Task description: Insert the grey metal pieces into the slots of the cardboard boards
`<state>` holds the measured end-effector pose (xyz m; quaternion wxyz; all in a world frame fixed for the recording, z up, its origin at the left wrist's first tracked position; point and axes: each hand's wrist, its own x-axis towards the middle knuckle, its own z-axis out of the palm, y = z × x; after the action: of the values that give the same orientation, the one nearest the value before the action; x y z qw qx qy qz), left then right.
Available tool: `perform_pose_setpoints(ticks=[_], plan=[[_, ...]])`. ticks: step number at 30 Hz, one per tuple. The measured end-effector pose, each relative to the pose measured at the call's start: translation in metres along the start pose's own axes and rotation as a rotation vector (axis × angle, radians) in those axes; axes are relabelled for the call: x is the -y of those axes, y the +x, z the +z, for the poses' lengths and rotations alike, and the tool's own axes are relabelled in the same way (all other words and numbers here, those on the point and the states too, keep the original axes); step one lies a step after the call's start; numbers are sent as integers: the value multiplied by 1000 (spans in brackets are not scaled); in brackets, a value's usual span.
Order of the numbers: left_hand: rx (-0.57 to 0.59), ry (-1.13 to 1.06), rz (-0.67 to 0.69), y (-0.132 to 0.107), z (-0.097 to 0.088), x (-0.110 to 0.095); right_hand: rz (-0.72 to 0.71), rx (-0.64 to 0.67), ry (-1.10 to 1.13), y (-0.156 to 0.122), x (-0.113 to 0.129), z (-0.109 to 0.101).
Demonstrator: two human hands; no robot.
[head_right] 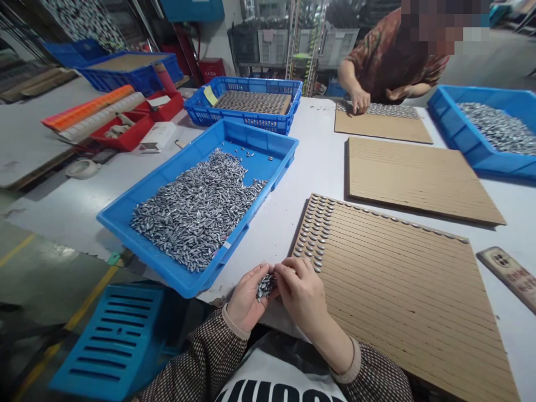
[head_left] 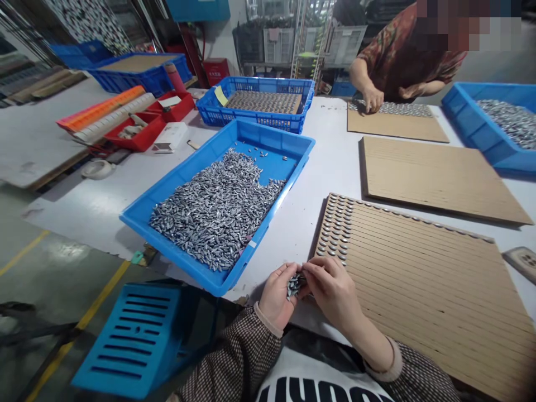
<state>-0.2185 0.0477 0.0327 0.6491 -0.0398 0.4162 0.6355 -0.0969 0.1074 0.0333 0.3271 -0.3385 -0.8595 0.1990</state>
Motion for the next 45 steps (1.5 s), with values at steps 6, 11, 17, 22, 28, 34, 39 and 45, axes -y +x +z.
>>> perform_pose_setpoints(ticks=[6,11,17,22,28,34,39,45], plan=[[-49,-36,-57,0,0,-16,136,6,216,-13,-15,-20],[-88,-29,30,3,-3,-38,200,-14,139,-43,-41,-34],[-104,25,-28,0,0,-30,61,-22,-48,-64,-58,-25],[-117,66,-10,2,-4,-22,30,-12,-113,-65,-60,-21],[-48,62,20,4,-10,-14,20,-9,-252,-62,-55,-23],[-10,86,30,2,-9,-13,-14,19,-351,-58,-52,-24],[-46,119,-14,-2,-7,-14,-38,41,-403,-60,-55,-24],[-64,122,-16,-5,-7,-13,-52,51,-437,-60,-56,-22]])
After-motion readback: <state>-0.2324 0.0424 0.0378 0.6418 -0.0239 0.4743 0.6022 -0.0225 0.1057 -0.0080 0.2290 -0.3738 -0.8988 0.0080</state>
